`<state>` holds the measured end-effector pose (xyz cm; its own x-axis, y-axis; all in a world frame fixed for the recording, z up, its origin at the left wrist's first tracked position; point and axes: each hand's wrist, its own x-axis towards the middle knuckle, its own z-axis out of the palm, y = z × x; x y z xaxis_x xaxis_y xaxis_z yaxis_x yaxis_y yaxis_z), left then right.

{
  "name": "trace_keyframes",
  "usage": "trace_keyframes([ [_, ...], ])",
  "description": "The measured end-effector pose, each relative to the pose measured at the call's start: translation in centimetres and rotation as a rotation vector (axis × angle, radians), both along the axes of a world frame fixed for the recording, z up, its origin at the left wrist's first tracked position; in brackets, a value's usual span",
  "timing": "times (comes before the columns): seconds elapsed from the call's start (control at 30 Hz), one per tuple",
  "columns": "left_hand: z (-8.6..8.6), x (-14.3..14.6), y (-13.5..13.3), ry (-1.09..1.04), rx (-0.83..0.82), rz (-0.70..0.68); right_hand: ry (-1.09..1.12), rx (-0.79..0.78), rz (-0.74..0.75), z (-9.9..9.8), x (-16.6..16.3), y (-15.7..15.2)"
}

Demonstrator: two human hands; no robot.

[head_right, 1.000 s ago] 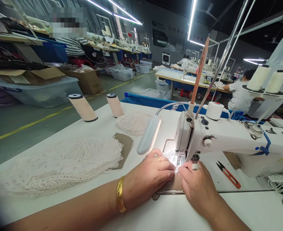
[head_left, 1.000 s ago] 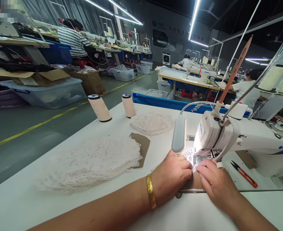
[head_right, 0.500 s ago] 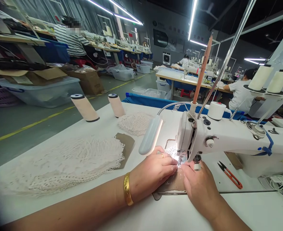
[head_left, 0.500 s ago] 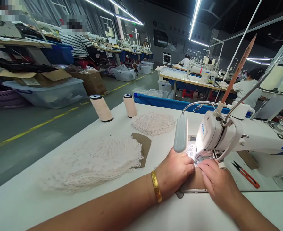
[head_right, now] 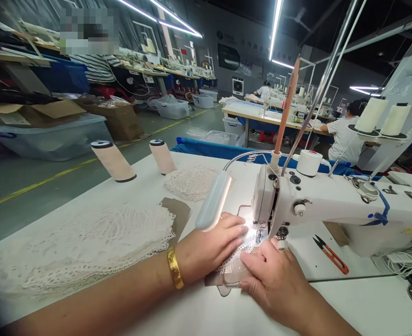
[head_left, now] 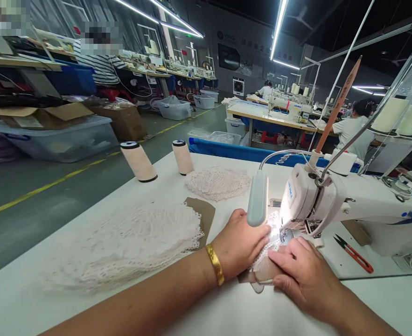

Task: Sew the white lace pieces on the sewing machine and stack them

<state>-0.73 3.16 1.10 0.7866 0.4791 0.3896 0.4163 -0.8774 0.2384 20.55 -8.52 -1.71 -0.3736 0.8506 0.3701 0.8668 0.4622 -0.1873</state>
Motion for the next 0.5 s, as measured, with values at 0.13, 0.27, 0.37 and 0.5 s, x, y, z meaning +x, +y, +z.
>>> trace_keyframes([
  [0.13, -0.1, -0.3, 0.1, -0.002, -0.135, -0.129, -0.019, 0.161, -0.222, 0.5, 2.6, 0.3],
  [0.27, -0.5, 0.0, 0.2, -0.13, -0.081, -0.156, -0.005, 0.21, -0.23, 1.1, 3.4, -0.2],
  [0.37, -0.5, -0.1, 0.1, -0.101, 0.013, -0.18, -0.004, 0.075, -0.037, 1.3, 2.4, -0.6],
  [0.5, -1.0, 0.0, -0.6, -0.103, 0.001, -0.184, -0.08, 0.09, -0.056, 1.3, 2.9, -0.2],
])
